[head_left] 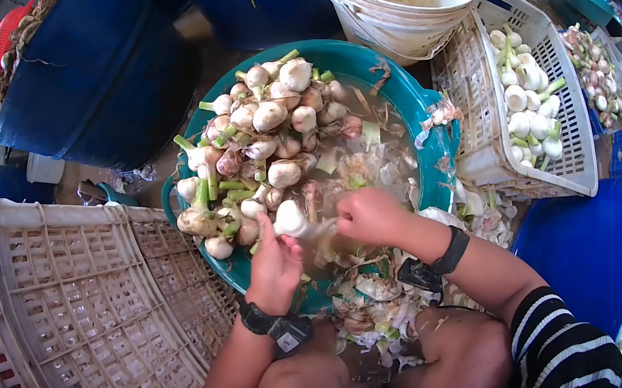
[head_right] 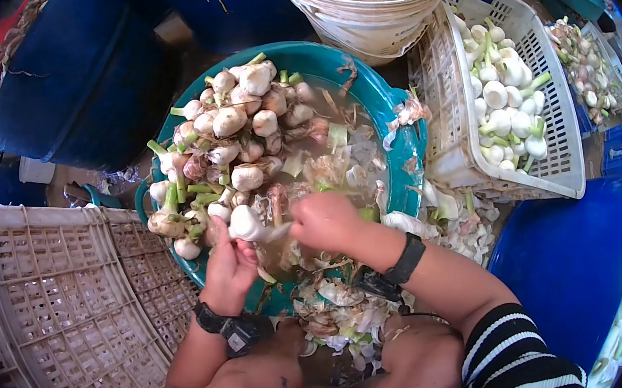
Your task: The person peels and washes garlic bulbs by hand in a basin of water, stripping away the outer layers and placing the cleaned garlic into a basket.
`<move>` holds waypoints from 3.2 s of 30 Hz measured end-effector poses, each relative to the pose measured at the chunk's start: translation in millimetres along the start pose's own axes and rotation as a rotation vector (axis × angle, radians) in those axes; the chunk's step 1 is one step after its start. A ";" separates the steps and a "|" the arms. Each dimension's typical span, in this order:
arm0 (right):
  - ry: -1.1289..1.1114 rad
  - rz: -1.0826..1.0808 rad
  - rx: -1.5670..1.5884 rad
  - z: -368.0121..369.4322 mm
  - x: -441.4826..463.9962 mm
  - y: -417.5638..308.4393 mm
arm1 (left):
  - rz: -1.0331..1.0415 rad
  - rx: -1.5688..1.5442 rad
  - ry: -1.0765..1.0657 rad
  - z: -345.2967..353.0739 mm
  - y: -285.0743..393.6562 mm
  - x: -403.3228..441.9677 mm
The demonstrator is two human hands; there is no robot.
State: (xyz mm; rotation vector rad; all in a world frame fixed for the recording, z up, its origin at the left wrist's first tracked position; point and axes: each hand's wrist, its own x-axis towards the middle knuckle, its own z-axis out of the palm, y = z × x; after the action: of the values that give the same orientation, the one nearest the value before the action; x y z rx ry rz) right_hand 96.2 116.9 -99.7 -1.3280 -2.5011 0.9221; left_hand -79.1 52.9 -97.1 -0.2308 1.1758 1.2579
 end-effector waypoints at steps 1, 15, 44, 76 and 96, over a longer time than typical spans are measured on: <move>-0.001 -0.001 -0.002 -1.7 -1.0 3.4 | -0.015 -0.016 0.017 3.4 5.1 -3.9; -0.467 -0.267 2.329 -77.1 4.5 9.7 | 0.521 1.271 -0.183 -6.3 25.8 1.8; -0.045 -0.021 0.246 39.0 13.5 -19.0 | 0.395 0.834 -0.171 6.9 -1.7 7.6; -0.121 0.037 -0.214 -88.3 -25.3 10.8 | 0.676 0.161 -0.226 60.4 173.3 -64.4; -0.113 0.281 2.157 -58.2 4.4 -16.7 | 1.153 1.649 -0.566 139.4 70.5 -48.9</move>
State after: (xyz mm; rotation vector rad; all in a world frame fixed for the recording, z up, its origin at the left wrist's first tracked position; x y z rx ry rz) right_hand 105.9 139.3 -44.2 -0.5577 -0.1802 2.3454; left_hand -52.4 147.0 34.1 2.0851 1.4519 0.6988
